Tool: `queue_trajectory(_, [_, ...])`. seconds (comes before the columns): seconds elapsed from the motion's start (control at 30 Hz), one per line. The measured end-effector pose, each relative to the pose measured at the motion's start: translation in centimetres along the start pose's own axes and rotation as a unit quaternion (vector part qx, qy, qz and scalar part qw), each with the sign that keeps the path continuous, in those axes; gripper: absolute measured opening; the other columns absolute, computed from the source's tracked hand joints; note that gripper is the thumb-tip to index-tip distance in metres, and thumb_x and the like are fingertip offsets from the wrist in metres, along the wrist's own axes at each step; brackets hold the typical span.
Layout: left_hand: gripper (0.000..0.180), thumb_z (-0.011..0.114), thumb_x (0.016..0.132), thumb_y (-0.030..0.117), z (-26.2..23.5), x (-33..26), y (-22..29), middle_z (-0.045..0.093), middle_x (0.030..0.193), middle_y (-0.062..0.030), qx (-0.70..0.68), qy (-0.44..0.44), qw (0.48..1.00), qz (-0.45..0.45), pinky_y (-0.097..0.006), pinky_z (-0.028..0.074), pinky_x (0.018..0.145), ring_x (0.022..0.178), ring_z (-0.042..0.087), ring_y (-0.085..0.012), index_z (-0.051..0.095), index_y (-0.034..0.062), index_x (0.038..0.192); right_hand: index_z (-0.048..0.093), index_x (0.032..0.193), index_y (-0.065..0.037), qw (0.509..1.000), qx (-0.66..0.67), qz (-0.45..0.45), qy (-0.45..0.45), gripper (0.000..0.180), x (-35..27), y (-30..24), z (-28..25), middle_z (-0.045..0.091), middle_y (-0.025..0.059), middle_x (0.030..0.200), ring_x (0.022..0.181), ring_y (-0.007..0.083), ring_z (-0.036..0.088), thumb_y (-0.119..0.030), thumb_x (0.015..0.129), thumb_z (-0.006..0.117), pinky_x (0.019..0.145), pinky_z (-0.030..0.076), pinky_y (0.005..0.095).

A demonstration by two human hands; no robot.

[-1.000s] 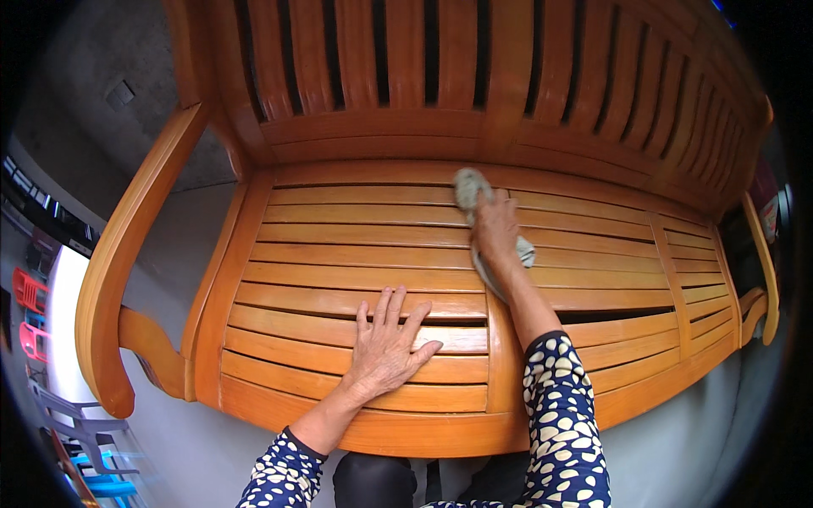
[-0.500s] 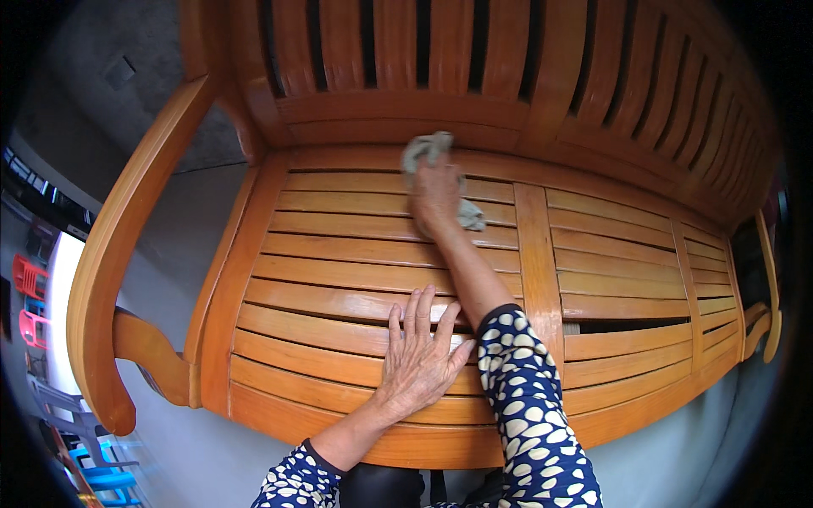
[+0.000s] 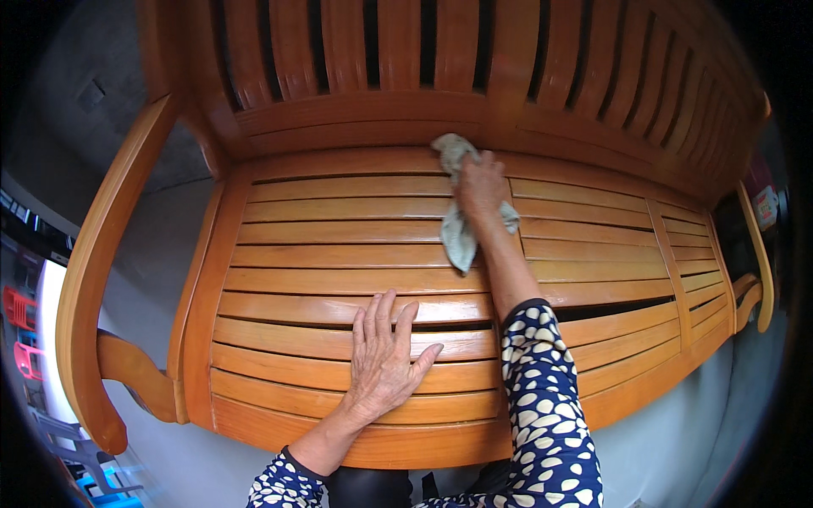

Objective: The person wipes a wooden bench with a white cloth. They clean the armrests, seat slats, and backrest, moving methodically from one section to another. The person adjusts the cloth occasionally to ensure thorough cleaning of the wooden surfaces.

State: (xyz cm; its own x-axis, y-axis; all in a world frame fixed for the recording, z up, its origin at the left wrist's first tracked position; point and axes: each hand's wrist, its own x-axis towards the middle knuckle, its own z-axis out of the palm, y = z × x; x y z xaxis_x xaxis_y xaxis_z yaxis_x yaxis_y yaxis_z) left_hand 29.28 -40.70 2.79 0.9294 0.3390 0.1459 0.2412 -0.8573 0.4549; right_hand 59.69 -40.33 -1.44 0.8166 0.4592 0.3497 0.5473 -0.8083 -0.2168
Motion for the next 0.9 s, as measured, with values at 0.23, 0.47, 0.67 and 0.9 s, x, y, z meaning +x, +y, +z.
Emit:
queue_trajectory(0.23, [0.062,0.059,0.088,0.044,0.1,0.1,-0.2,0.032,0.138,-0.0259,-0.015,0.002,1.0,-0.022,-0.053,0.019,0.11,0.132,0.027,-0.0413,0.043,0.0023,0.131,0.062,0.106,-0.006,0.992,0.006,0.129,-0.006,0.032,-0.7,5.1,-1.4,0.05,0.0176,0.112,0.102,0.0415,0.05,-0.013,0.076,0.067,0.081,0.05,0.0494])
queue_trajectory(0.47, [0.063,0.059,0.088,0.043,0.3,0.2,0.0,0.035,0.135,-0.0252,-0.061,0.063,0.996,-0.034,-0.05,0.026,0.106,0.126,0.033,-0.0413,0.043,0.0009,0.131,0.063,0.111,-0.012,0.996,0.042,-0.073,-0.019,0.04,-2.3,-1.8,0.6,0.053,0.0156,0.11,0.098,0.0382,0.052,-0.012,0.072,0.07,0.079,0.049,0.0482])
queue_trajectory(0.67, [0.051,0.059,0.089,0.035,-0.6,0.6,-0.1,0.043,0.13,-0.02,-0.185,0.18,0.965,-0.039,-0.046,0.031,0.104,0.121,0.041,-0.0373,0.048,0.0007,0.125,0.061,0.117,-0.016,0.939,0.167,-0.266,-0.138,0.046,-5.9,-10.8,-0.2,0.055,0.0184,0.107,0.093,0.0394,0.054,-0.007,0.072,0.063,0.082,0.047,0.0467])
queue_trajectory(0.9, [0.036,0.057,0.091,0.03,-1.7,0.5,-0.8,0.051,0.122,-0.0159,-0.202,0.305,0.93,0.042,-0.043,0.033,0.1,0.114,0.044,-0.0329,0.057,0.0016,0.113,0.061,0.117,-0.013,0.849,0.234,-0.43,-0.198,0.044,-9.5,-12.3,-2.5,0.056,0.0157,0.105,0.094,0.0356,0.055,-0.006,0.074,0.061,0.078,0.05,0.0429])
